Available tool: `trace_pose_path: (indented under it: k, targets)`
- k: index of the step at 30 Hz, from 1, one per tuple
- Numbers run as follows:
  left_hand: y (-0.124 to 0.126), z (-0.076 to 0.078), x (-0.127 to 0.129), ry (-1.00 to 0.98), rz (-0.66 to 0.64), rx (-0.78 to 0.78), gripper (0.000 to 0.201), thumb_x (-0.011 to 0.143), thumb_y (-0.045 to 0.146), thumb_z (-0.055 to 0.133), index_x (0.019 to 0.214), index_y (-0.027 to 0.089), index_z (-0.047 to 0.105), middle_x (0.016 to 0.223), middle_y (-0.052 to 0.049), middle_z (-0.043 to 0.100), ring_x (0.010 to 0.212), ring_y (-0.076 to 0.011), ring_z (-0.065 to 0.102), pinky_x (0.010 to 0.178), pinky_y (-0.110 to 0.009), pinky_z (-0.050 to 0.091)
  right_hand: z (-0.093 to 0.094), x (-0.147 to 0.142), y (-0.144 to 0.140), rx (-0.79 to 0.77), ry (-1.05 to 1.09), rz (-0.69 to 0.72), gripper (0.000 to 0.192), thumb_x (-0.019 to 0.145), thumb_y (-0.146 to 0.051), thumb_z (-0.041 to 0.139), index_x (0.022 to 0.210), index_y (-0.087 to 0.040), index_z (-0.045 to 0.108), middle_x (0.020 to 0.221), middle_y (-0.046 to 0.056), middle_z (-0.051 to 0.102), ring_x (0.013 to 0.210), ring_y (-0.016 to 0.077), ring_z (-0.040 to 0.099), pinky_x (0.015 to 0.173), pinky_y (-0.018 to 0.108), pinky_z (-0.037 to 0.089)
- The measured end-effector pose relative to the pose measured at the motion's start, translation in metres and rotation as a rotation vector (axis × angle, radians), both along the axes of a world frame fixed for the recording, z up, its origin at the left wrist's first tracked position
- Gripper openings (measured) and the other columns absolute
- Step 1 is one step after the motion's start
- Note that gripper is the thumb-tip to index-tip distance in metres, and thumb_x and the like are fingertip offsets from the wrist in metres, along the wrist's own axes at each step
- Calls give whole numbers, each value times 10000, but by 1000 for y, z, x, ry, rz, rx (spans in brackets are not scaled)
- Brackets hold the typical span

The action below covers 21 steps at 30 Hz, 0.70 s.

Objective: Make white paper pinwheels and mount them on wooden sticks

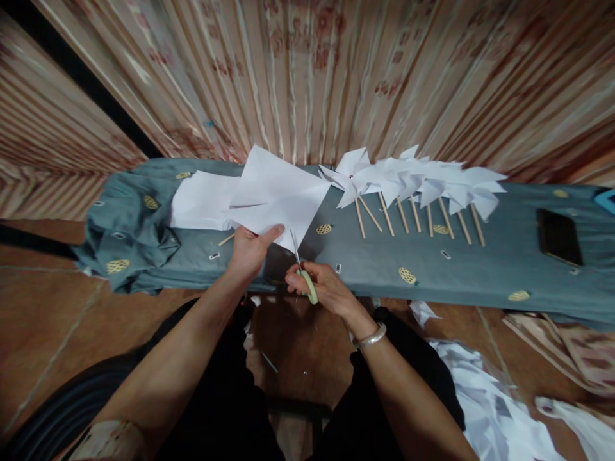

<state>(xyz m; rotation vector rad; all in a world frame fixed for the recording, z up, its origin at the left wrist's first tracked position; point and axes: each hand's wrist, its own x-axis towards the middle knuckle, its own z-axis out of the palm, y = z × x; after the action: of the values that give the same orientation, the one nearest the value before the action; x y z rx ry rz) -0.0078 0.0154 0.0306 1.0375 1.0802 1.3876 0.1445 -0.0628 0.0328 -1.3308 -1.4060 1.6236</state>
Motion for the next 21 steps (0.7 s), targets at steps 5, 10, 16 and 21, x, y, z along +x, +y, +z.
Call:
trace_pose_path:
  k: [5,10,16,21]
  targets:
    - [0,0,0,3,2,-9,272,602,259,776,837,142,710,947,-87,768,840,-215,694,869,-358,535,-2,0,0,8,14,-5,508,728,-666,687,887,-184,666,767,39,700,686,151,620,653,278,478]
    - [1,2,-1,-3,6,-10,282,606,263,771,856,143,719,953,-88,764,845,-220,693,882,-368,530,-7,-1,-1,51,20,-22,506,733,-665,689,878,-181,673,714,20,667,630,130,570,609,262,447]
    - [1,3,-3,-1,2,-14,296,608,270,777,875,154,724,953,-85,765,858,-228,696,889,-369,528,-10,-2,-1,37,41,-48,516,700,-660,725,878,-178,680,675,11,674,592,121,572,582,250,450]
    - [1,3,-3,-3,3,-2,263,614,260,770,855,168,722,928,-71,768,854,-227,694,886,-361,528,-15,-2,-1,37,61,-61,491,703,-632,744,886,-179,694,662,5,678,593,117,584,584,242,458]
